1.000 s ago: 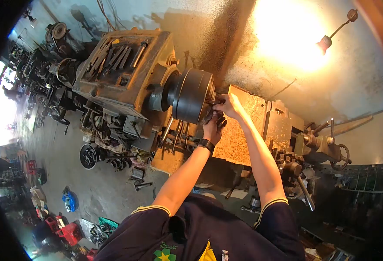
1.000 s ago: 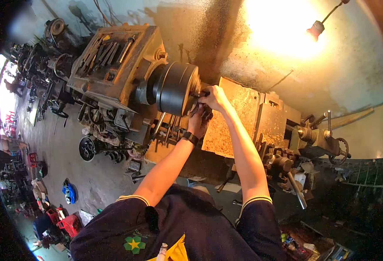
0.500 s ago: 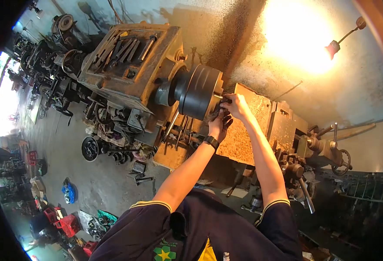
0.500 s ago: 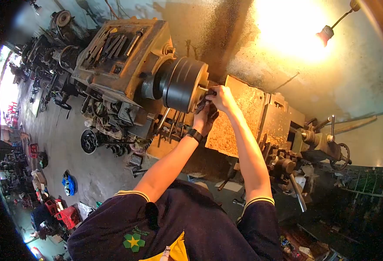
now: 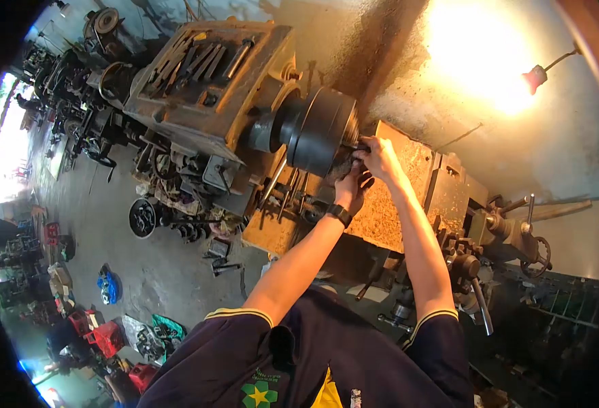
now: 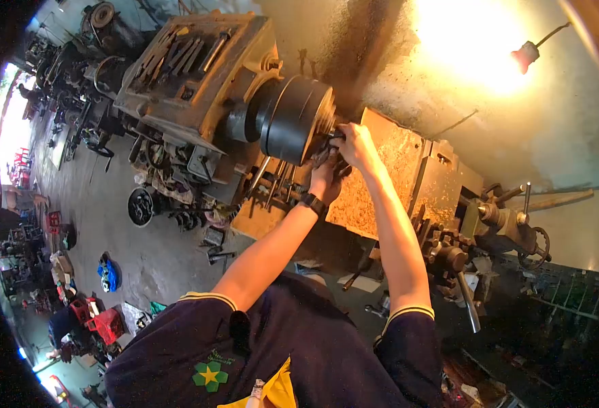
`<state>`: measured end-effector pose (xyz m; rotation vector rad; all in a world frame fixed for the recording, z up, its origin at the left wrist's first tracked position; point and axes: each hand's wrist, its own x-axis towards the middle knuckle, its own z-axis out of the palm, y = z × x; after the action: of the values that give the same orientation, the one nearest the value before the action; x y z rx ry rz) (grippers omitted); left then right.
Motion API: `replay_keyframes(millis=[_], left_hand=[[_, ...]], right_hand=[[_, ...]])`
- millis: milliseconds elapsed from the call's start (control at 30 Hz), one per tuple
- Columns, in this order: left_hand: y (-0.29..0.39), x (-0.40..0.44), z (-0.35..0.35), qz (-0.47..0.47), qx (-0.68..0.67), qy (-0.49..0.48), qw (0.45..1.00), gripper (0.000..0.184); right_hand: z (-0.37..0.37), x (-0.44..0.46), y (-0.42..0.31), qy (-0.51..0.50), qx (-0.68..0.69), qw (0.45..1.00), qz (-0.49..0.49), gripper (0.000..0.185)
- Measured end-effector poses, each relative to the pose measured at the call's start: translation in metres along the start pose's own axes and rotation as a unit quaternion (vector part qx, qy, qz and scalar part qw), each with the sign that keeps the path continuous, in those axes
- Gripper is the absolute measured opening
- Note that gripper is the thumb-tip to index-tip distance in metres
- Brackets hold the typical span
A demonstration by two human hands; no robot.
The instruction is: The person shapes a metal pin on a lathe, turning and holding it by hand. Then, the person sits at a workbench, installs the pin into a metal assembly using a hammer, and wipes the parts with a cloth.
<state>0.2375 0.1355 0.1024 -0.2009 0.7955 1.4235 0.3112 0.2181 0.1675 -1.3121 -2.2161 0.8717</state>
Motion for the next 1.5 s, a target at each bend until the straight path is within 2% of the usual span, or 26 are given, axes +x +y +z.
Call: replay_keyframes(millis=[167,300,400,467,600,700,867,1000,1133,1267,1333,1367,1433,1467,1500], left_hand=[[0.001,0.001,-0.002,0.000,0.016,-0.008,1.000,0.024],[0.005,-0.007,0.005,0.003,0.020,0.013,1.000,0.023],[0.003,-0.003,0.002,0.018,0.021,0.000,1.000,0.023],[0.000,0.001,-0.002,0.024,0.020,-0.017,0.999,0.024],[0.002,-0.003,0.004,0.011,0.024,0.020,0.999,0.025],[0.003,-0.009,0.008,0.002,0.020,0.037,0.999,0.024],[-0.002,0.001,-0.002,0.010,0.014,-0.003,1.000,0.024],[0.002,-0.009,0.009,0.015,0.014,0.027,0.999,0.026],[0.002,-0.002,0.003,-0.007,0.030,0.019,0.999,0.030],[-0.004,0.000,-0.004,-0.025,0.059,0.007,0.998,0.031],[-0.001,-0.017,-0.005,-0.027,0.094,-0.006,0.995,0.027],[0.006,-0.035,-0.011,-0.020,0.232,-0.059,0.971,0.027],[0.040,-0.079,-0.031,-0.004,0.491,-0.158,0.857,0.028],[0.063,-0.105,-0.042,0.111,0.581,-0.197,0.782,0.030],[0.092,-0.127,-0.055,0.220,0.656,-0.232,0.684,0.032]], right_hand=[[0.000,0.001,-0.005,0.009,-0.017,1.000,0.024,0.029],[-0.003,-0.001,-0.011,0.007,-0.016,1.000,0.003,0.027],[-0.007,0.002,-0.013,-0.042,-0.047,0.996,0.055,0.041],[-0.007,0.000,-0.014,-0.031,-0.047,0.998,0.037,0.037],[-0.006,0.002,-0.010,-0.021,-0.051,0.998,0.023,0.031],[-0.001,0.004,0.000,-0.002,-0.053,0.998,-0.027,0.030],[0.001,0.005,0.002,-0.005,-0.073,0.997,-0.016,0.033],[0.006,0.004,0.007,0.038,-0.055,0.998,-0.023,0.028],[0.005,0.003,0.007,0.023,-0.045,0.998,-0.038,0.028],[0.012,-0.009,0.004,0.051,-0.059,0.997,0.028,0.026],[0.024,-0.034,0.000,0.123,0.025,0.987,0.095,0.024],[0.032,-0.051,-0.003,0.155,0.067,0.977,0.130,0.023],[0.022,-0.085,-0.023,0.133,0.014,0.980,0.144,0.023],[0.027,-0.100,-0.011,0.114,0.000,0.987,0.115,0.024],[0.016,-0.111,-0.028,0.043,0.013,0.984,0.174,0.030]])
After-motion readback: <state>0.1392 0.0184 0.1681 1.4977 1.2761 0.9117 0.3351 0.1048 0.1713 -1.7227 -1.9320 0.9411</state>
